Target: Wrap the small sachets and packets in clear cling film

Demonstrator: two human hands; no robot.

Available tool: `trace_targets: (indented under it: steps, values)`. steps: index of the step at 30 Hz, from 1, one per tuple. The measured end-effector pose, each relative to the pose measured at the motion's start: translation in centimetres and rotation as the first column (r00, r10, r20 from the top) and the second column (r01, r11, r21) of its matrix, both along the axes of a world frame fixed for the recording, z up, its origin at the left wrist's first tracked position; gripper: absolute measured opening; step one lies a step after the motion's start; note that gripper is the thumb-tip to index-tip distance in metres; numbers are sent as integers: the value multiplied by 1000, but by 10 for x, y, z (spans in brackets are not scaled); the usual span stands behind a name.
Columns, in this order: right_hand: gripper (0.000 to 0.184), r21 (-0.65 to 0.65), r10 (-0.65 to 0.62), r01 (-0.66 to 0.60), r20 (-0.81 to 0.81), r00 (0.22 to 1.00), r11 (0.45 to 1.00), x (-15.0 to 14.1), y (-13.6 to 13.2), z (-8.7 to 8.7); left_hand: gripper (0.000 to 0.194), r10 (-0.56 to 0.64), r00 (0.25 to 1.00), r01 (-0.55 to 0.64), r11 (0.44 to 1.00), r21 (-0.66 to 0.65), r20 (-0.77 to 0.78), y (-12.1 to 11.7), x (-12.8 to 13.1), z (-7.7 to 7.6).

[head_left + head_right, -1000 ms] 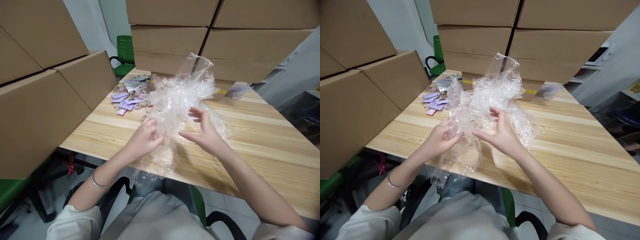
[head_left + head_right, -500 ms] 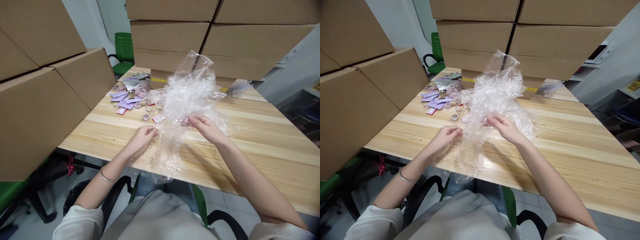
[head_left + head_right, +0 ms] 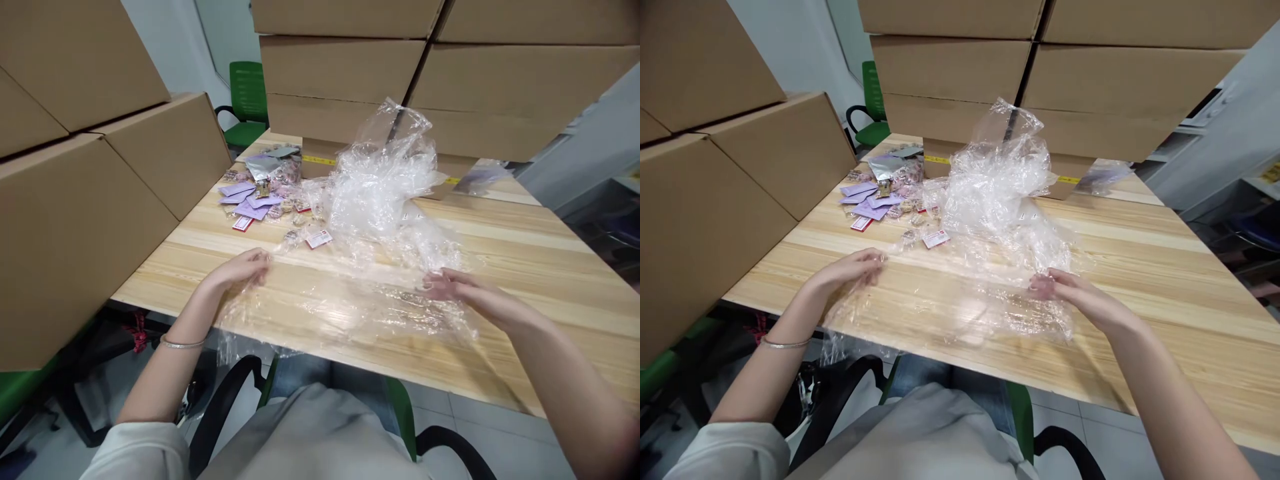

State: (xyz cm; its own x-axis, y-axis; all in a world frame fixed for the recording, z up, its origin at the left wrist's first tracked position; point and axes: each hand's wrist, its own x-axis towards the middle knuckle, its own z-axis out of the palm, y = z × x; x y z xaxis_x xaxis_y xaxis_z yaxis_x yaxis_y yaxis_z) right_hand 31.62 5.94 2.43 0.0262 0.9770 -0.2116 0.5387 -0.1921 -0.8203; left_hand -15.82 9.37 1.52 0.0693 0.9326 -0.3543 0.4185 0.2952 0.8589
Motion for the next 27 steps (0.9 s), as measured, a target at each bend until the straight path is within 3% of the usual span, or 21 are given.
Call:
trace_targets:
  steps: [3,6,9,12,14,16,18,19,21,23,25,27]
  values:
    - [41,-132,34,-52,-139,990,990,-11,9,-4,49,-2,980,39,982,184,-199,12,5,4]
    - [39,-89,137,-164,-250,959,982,-35,11,7,64,10,893,168,920,355,-449,24,27,1]
    - [41,8,275,-283,-263,925,959,-56,5,30,39,-95,814,351,867,355,-572,28,48,0]
    - [32,170,235,-196,-252,939,966,-63,4,56,32,-211,826,431,835,342,-523,25,43,12]
    - [34,300,64,21,-271,960,954,-61,14,70,35,-264,908,381,843,380,-325,23,28,23]
    - [38,370,-154,287,-349,924,884,-55,31,77,34,-177,984,177,901,397,-37,26,12,28]
    - [30,286,-292,446,-450,844,848,-45,51,74,31,21,991,-67,934,350,134,33,-1,23]
    - [30,184,-312,446,-489,815,876,-40,58,68,29,111,981,-158,933,325,157,37,-4,16]
    - [47,-37,-262,286,-528,808,957,-27,65,52,26,212,967,-245,924,295,139,43,-7,0]
    - [67,-128,-115,55,-524,844,990,-16,59,32,24,243,964,-263,925,274,107,47,-7,-16]
    - [68,-53,75,-111,-456,887,992,-10,44,14,23,247,966,-258,932,256,74,49,-6,-25]
    - [57,50,220,-217,-371,902,975,-10,26,-2,23,228,973,-230,942,246,37,51,-3,-28]
